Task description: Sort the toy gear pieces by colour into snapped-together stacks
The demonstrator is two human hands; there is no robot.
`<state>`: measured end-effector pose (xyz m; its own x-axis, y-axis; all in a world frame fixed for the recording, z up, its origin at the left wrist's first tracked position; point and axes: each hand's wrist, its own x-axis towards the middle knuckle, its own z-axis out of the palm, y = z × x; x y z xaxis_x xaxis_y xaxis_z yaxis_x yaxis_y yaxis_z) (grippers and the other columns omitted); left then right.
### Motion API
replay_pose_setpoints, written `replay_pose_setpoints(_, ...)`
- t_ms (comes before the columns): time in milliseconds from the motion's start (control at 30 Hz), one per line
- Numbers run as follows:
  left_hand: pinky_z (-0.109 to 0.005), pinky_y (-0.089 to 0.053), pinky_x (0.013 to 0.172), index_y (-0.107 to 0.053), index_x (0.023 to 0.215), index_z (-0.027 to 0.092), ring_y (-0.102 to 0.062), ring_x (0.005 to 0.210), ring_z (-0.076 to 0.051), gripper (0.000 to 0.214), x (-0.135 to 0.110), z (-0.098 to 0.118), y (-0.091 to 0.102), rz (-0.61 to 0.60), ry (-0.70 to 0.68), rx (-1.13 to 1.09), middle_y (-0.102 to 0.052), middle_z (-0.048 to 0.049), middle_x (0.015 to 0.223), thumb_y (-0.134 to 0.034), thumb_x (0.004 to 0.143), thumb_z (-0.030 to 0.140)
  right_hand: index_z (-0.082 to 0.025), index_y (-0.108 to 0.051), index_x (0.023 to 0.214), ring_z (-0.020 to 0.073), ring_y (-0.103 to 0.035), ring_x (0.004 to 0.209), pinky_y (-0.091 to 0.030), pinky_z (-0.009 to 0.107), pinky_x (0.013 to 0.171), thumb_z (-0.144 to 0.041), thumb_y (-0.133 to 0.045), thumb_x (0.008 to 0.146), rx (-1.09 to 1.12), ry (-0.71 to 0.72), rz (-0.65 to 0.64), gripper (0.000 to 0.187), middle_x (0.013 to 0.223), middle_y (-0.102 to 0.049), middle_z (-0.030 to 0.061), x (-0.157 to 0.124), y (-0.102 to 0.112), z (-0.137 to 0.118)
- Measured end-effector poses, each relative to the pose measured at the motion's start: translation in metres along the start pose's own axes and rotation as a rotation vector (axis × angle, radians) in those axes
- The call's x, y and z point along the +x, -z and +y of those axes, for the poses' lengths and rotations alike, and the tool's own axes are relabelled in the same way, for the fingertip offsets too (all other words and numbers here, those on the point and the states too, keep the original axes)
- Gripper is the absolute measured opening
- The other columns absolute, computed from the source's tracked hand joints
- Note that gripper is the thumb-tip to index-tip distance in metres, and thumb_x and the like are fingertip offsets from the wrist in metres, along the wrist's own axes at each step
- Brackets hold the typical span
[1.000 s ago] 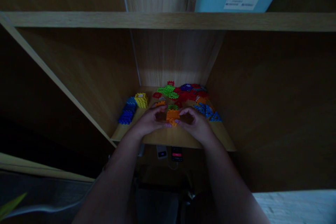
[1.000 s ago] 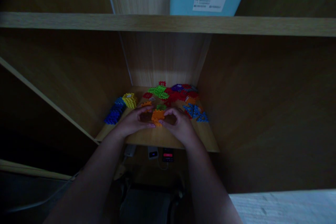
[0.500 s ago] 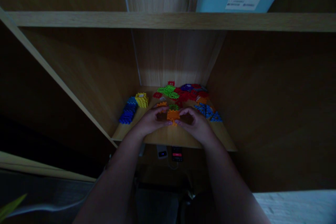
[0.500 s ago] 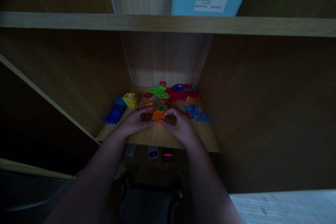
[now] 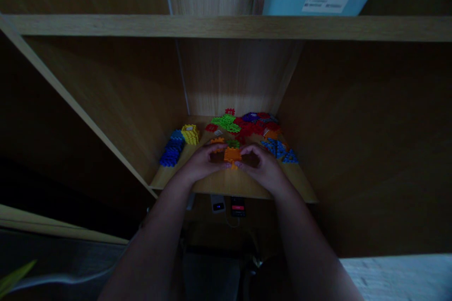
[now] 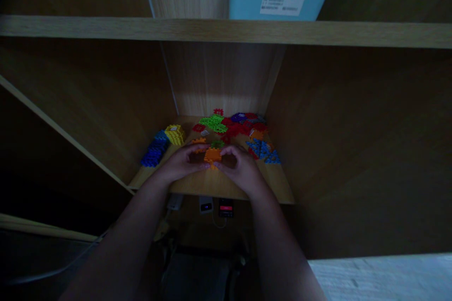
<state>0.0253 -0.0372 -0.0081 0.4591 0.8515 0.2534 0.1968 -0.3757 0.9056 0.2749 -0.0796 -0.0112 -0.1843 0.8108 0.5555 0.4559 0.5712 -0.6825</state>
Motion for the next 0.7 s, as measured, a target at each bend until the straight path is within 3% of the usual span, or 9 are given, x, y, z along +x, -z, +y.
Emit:
replay_pose_setpoints(100, -0.05, -0.056, 0.111, -0.074, 0.135, 0.021, -0.071, 0.126, -0.032, 0.064, -0.001, 0.005, 0.0, 0.014, 0.018, -0.023, -0.072, -0.0137, 0.143, -0.087, 0.084, 0.057, -0.03, -0.067, 0.105, 0.0256, -0.071, 0.102, -0.057, 0.044, 0.092, -0.034, -0.084, 0.09, -0.003, 0.002, -0.002, 0.023, 0.109, -0.076, 0.0026, 0.0, 0.0, -0.001)
replay_pose_setpoints(200, -0.048, -0.055, 0.112, -0.077, 0.13, 0.022, -0.07, 0.128, -0.031, 0.054, -0.002, 0.01, 0.002, 0.092, -0.001, 0.029, -0.074, -0.0119, 0.14, -0.068, 0.099, 0.064, -0.03, -0.067, 0.104, 0.0259, -0.071, 0.104, -0.058, 0.044, 0.093, -0.035, -0.084, 0.091, 0.01, 0.018, -0.008, 0.022, 0.111, -0.075, 0.0031, 0.001, 0.001, -0.003)
replay_pose_setpoints(333, -0.045, -0.055, 0.11, -0.078, 0.128, 0.024, -0.071, 0.124, -0.028, 0.045, -0.001, 0.01, 0.004, 0.198, -0.058, 0.054, -0.077, -0.0088, 0.133, -0.053, 0.109, 0.056, -0.03, -0.067, 0.105, 0.027, -0.07, 0.114, -0.057, 0.046, 0.1, -0.036, -0.082, 0.094, 0.018, 0.056, 0.013, 0.019, 0.117, -0.074, 0.0048, 0.001, 0.003, -0.008)
replay_pose_setpoints(533, -0.038, -0.062, 0.09, -0.07, 0.131, 0.022, -0.075, 0.101, -0.022, 0.036, -0.001, 0.014, 0.002, 0.335, -0.166, -0.12, -0.078, -0.0094, 0.123, -0.062, 0.107, 0.047, -0.031, -0.068, 0.109, 0.0274, -0.069, 0.121, -0.056, 0.05, 0.105, -0.032, -0.073, 0.101, -0.095, 0.132, 0.11, 0.009, 0.124, -0.073, 0.0057, 0.002, 0.007, -0.016)
replay_pose_setpoints(700, -0.034, -0.064, 0.079, -0.051, 0.149, 0.027, -0.076, 0.085, -0.02, 0.062, -0.003, 0.035, -0.005, 0.281, -0.179, -0.343, -0.078, -0.0094, 0.12, -0.08, 0.096, 0.043, -0.033, -0.069, 0.115, 0.0296, -0.068, 0.125, -0.056, 0.054, 0.108, -0.03, -0.075, 0.1, -0.233, 0.215, 0.183, 0.017, 0.128, -0.074, 0.0052, 0.001, 0.007, -0.033)
